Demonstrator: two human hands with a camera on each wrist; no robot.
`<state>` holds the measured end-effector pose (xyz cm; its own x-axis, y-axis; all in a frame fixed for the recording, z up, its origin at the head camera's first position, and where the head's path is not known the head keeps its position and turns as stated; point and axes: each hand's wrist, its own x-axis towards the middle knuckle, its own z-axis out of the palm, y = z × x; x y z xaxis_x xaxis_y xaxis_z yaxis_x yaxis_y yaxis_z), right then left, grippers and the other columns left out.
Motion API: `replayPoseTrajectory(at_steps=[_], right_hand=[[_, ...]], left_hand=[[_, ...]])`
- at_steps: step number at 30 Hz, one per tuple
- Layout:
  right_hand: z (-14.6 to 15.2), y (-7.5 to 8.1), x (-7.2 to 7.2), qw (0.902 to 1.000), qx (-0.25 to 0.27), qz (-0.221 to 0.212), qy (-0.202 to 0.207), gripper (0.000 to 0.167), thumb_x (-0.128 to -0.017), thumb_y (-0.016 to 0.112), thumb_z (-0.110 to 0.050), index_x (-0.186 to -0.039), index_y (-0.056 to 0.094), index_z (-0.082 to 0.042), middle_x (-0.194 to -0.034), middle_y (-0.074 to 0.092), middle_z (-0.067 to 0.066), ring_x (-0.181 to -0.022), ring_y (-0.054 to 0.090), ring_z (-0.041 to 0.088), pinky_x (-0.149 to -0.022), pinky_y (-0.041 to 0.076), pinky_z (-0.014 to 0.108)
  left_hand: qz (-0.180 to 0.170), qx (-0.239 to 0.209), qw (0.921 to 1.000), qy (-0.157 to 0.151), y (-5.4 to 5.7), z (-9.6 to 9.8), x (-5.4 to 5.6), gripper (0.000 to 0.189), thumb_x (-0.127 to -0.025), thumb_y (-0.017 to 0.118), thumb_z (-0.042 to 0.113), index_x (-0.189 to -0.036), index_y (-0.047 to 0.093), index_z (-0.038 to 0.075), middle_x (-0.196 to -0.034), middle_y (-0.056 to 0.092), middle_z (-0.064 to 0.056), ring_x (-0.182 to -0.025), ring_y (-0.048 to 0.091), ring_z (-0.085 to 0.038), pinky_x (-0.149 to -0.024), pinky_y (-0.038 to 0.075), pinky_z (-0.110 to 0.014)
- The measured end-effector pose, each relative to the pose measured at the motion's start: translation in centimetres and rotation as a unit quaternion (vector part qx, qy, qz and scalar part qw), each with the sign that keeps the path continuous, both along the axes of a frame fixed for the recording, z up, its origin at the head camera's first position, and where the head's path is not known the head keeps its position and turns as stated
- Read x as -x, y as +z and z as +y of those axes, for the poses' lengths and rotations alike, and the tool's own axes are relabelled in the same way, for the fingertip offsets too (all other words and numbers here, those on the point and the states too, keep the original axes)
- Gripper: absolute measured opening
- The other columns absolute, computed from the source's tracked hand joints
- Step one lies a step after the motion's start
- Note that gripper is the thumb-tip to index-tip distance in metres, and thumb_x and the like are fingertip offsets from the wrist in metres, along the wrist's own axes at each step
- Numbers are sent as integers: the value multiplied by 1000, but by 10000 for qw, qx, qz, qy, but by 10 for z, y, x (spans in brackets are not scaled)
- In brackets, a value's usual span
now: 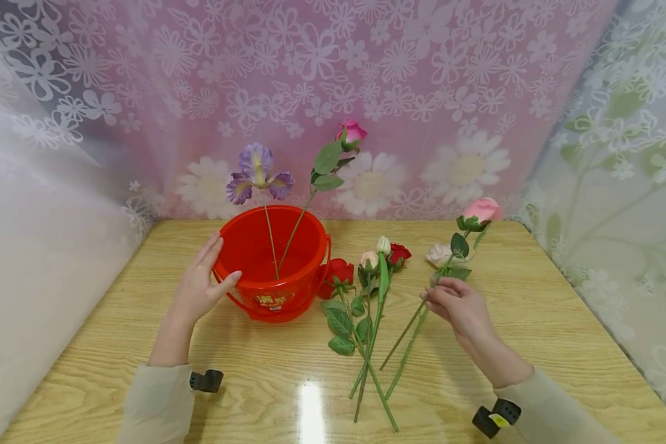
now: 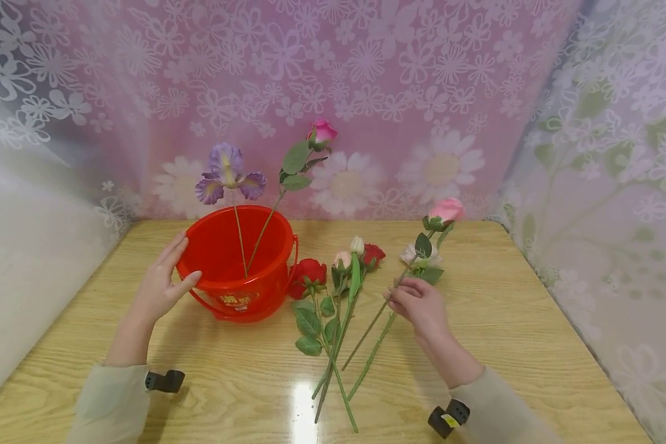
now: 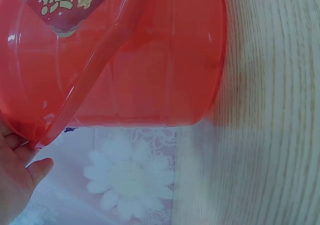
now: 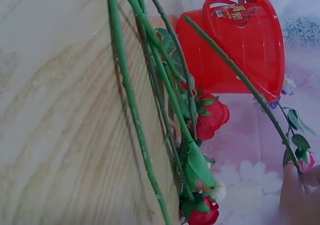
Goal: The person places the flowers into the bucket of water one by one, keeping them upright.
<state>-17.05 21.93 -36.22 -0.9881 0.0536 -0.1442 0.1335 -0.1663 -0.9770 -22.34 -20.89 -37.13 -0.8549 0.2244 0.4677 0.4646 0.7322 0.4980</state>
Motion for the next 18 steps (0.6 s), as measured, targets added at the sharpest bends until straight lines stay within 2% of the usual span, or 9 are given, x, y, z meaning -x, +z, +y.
replayPoseTrajectory(at_steps=[4, 11, 18], right_hand=[[-4, 5, 3, 9996, -188, 143, 124, 36, -86, 53, -1, -116, 37, 12, -82, 62, -2, -81, 63, 12, -72, 49, 21], [-12, 15, 11, 9969, -335, 416, 575, 37, -87, 53, -1, -117, 37, 14, -87, 60, 1, -83, 62, 13, -75, 49, 25], [-21, 23, 21, 9941, -489, 470, 844, 33, -86, 52, 1, -114, 39, 13, -89, 58, 7, -83, 62, 13, -80, 47, 30]], left_hand=[[49, -3, 10000, -4, 0, 0, 0, 73, -82, 57, 39, -133, 32, -7, -142, 25, -16, -126, 25, -35, -92, 29, -58], [99, 1, 9999, -24, 0, 1, 0, 73, -82, 57, 39, -132, 33, -8, -141, 25, -17, -126, 26, -35, -93, 29, -57], [82, -4, 10000, -40, 0, 0, 1, 72, -83, 56, 39, -132, 33, -9, -140, 26, -18, -125, 26, -36, -92, 29, -58]])
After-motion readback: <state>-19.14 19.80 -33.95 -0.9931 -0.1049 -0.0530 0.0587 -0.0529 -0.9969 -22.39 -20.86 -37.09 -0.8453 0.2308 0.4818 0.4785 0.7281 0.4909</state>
